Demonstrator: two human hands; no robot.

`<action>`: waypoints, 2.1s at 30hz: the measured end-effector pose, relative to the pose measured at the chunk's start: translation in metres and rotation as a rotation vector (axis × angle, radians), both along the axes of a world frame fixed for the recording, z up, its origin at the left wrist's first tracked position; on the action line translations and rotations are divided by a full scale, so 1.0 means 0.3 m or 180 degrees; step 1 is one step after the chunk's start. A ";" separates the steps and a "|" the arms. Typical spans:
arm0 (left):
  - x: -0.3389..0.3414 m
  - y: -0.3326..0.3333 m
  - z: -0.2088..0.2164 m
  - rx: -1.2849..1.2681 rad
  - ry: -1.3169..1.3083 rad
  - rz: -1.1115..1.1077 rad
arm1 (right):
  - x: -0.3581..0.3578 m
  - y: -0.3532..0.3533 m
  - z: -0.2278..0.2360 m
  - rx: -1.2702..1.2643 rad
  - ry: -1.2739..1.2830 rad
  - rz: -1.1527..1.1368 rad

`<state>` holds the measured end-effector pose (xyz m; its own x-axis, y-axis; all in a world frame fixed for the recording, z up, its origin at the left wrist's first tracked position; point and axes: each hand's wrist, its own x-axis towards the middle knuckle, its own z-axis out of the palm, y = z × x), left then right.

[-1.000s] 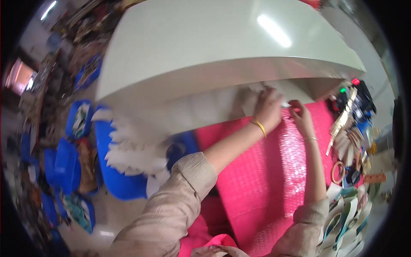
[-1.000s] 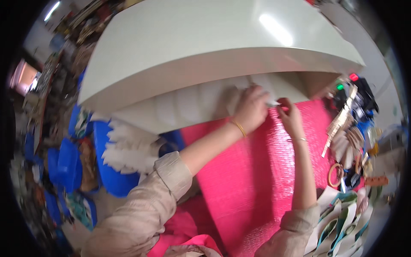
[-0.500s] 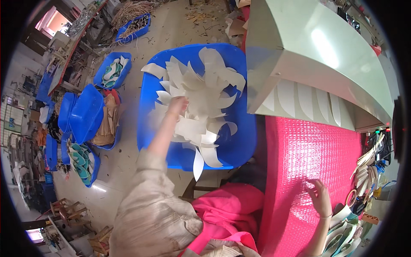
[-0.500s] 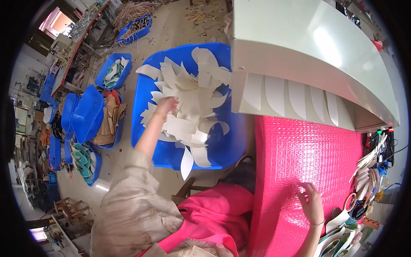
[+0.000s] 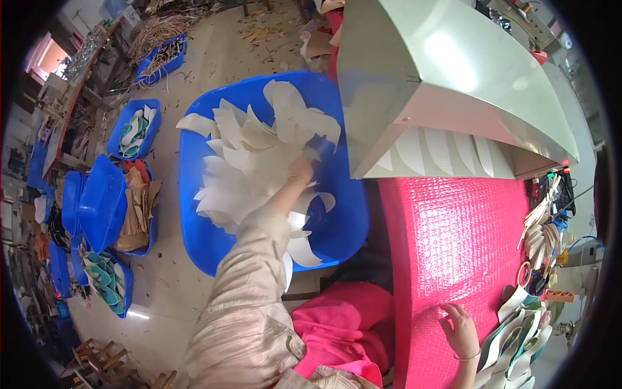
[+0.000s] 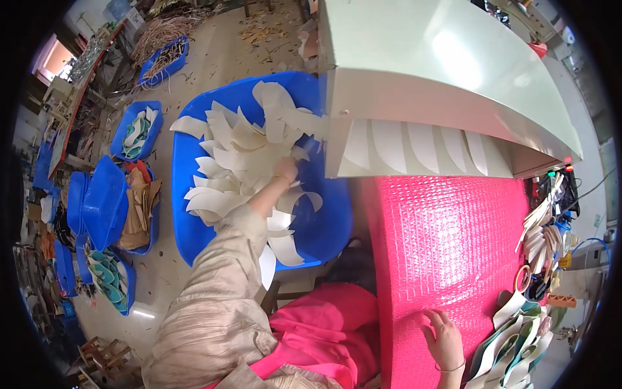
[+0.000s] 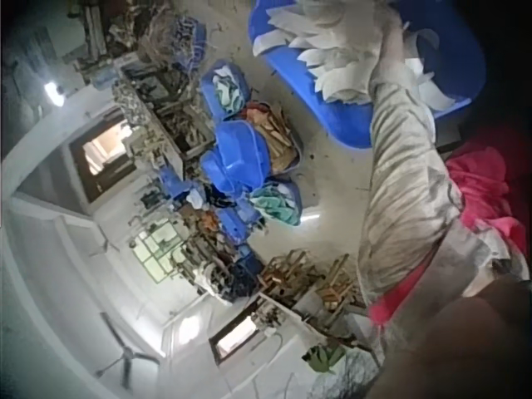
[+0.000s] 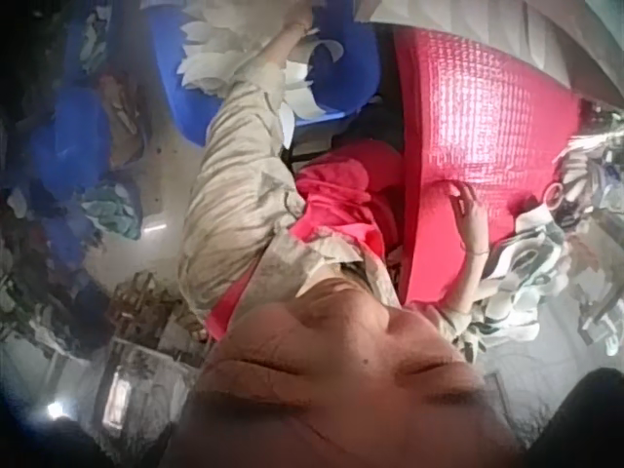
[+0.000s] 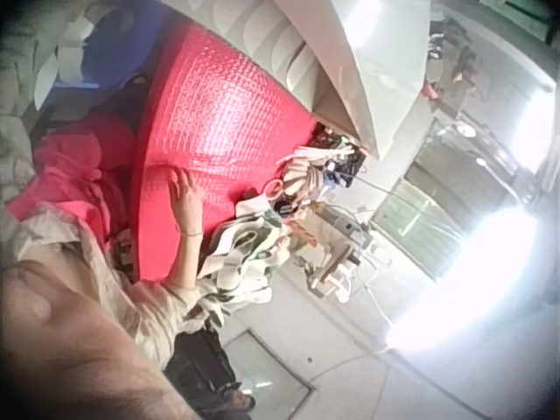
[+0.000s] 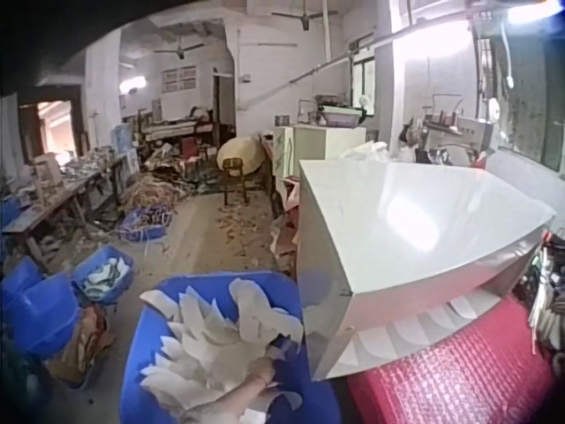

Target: The person assembles shoe components by hand on a pink workbench. They pick up white and teal shoe parts, insert white insoles, and press the pieces together to form a finished shoe unit. The person handles the items one at a time, occasionally placing finished units into a white bin.

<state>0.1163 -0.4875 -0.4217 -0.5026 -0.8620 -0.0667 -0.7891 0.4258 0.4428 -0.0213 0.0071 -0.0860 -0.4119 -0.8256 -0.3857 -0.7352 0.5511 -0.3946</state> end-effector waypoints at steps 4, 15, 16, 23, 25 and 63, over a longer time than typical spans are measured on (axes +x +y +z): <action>0.179 -0.001 0.198 -0.0659 0.1184 0.0700 | 0.043 0.061 0.117 0.0103 -0.0282 -0.0450; 0.539 0.094 0.793 0.0188 0.3268 0.0811 | 0.267 -0.278 0.052 -0.0819 -0.0454 0.1566; 0.577 0.126 0.837 0.0236 0.3230 0.0725 | 0.285 -0.313 0.047 -0.0881 -0.0570 0.1764; 0.573 0.277 1.052 0.0731 0.3161 0.0247 | 0.412 -0.652 -0.001 -0.2071 -0.1091 0.0966; 0.558 0.318 1.061 0.0968 0.3171 0.0176 | 0.484 -0.784 -0.003 -0.2765 -0.0466 0.1422; 0.129 0.931 1.159 0.3501 0.0629 -0.4123 | 0.081 -0.041 0.142 -0.3617 -0.2624 -0.2930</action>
<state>0.1550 -0.2082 -0.0741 -0.8565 0.4904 -0.1608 -0.1013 0.1459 0.9841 0.0031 -0.0053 -0.0435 -0.8890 -0.4333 -0.1479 0.2398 -0.1655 -0.9566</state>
